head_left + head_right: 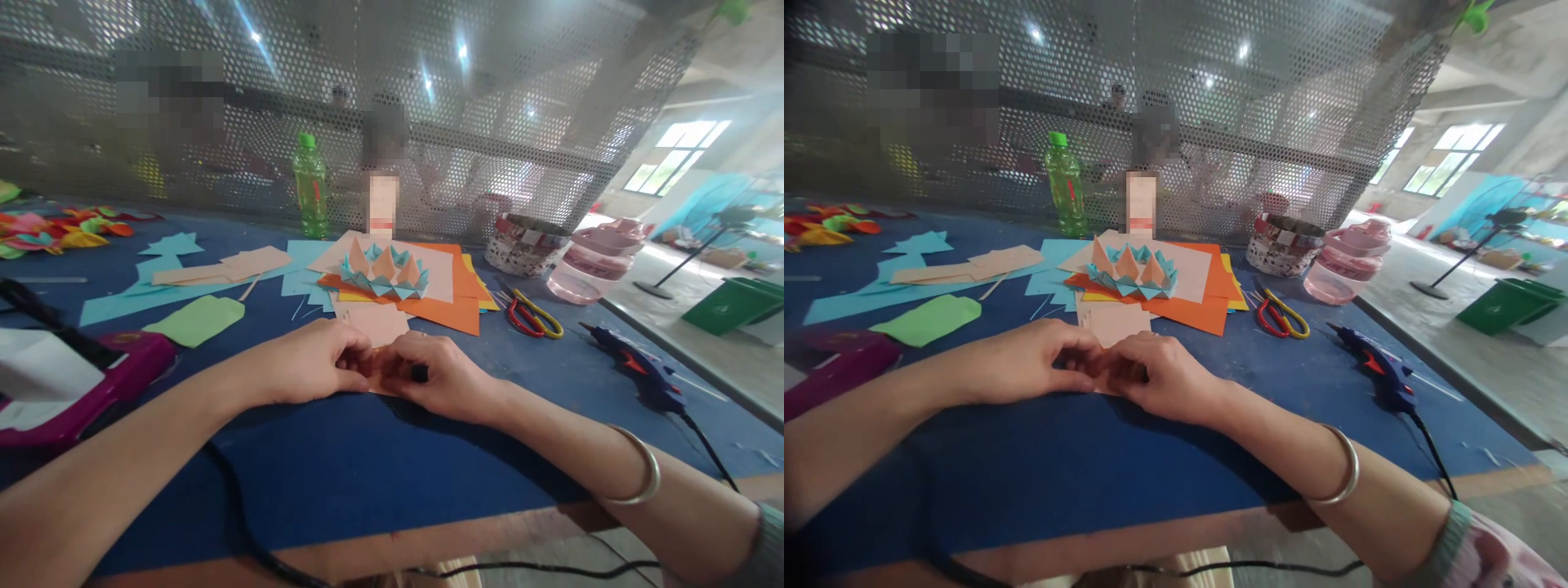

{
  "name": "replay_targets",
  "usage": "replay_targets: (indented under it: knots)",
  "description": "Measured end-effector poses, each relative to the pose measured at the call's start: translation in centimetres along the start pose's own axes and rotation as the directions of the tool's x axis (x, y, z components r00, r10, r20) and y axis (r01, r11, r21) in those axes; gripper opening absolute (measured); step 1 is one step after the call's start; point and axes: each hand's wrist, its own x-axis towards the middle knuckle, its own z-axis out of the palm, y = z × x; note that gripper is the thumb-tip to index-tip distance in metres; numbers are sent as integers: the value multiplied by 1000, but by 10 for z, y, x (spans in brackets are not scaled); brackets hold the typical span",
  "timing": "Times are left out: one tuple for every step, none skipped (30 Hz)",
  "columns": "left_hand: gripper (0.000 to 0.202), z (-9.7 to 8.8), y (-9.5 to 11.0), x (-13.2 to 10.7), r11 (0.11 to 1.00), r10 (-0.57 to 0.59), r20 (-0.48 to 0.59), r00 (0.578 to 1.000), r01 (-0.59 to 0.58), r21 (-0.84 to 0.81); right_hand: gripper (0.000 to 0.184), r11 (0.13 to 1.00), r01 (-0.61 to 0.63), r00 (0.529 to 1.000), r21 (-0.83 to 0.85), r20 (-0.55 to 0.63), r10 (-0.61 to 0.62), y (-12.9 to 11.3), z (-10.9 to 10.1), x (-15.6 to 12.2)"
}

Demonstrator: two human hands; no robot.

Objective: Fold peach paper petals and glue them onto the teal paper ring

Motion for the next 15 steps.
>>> replay_targets:
  knots:
    - [11, 0, 1, 0, 1000, -4, -3, 1000, 4, -3, 21, 1000, -14, 1000, 13, -6, 14, -1, 0, 0]
    - [10, 0, 1, 1, 1000, -10, -8, 1000, 10, -2, 23, 1000, -27, 999, 14, -21, 27, -2, 0, 0]
    - [10, 0, 2, 1, 1000, -16, -14, 1000, 16, 1, 25, 999, -40, 998, 8, -51, 40, -2, -1, 1]
    - [9, 0, 3, 2, 1000, -19, -21, 1000, 20, 5, 26, 998, -55, 994, 0, -90, 55, -3, -1, 1]
    - [10, 0, 3, 2, 1000, -24, -27, 999, 24, 7, 25, 997, -76, 988, -10, -137, 74, -3, -2, 2]
    - [10, 0, 4, 2, 1000, -28, -33, 999, 28, 7, 23, 995, -100, 978, -17, -184, 95, -3, -3, 2]
    - [11, 0, 4, 2, 999, -32, -35, 999, 32, 4, 21, 992, -128, 967, -23, -224, 119, -3, -3, 3]
    - [11, 0, 4, 2, 999, -36, -35, 999, 36, 2, 20, 988, -154, 957, -30, -253, 141, -2, -4, 4]
    - [12, 0, 4, 2, 999, -41, -34, 999, 41, 1, 19, 984, -176, 948, -38, -274, 159, -2, -5, 5]
    - [13, 0, 4, 1, 999, -48, -33, 998, 48, 0, 18, 980, -194, 943, -47, -285, 173, -1, -5, 5]
    - [14, 0, 4, 0, 999, -51, -32, 998, 51, -1, 18, 977, -205, 940, -56, -290, 180, -1, -6, 6]
    - [14, -1, 5, 0, 999, -53, -37, 998, 53, -3, 18, 976, -208, 940, -63, -290, 181, -1, -6, 6]
    - [15, -1, 5, -1, 999, -54, -51, 997, 54, -3, 18, 976, -207, 940, -71, -290, 178, 0, -6, 6]
    - [16, -2, 6, -2, 999, -52, -72, 996, 52, 0, 18, 976, -204, 942, -80, -288, 174, 0, -6, 6]
    - [17, -2, 6, -2, 999, -49, -97, 994, 50, 6, 18, 976, -199, 944, -87, -286, 167, 0, -5, 5]
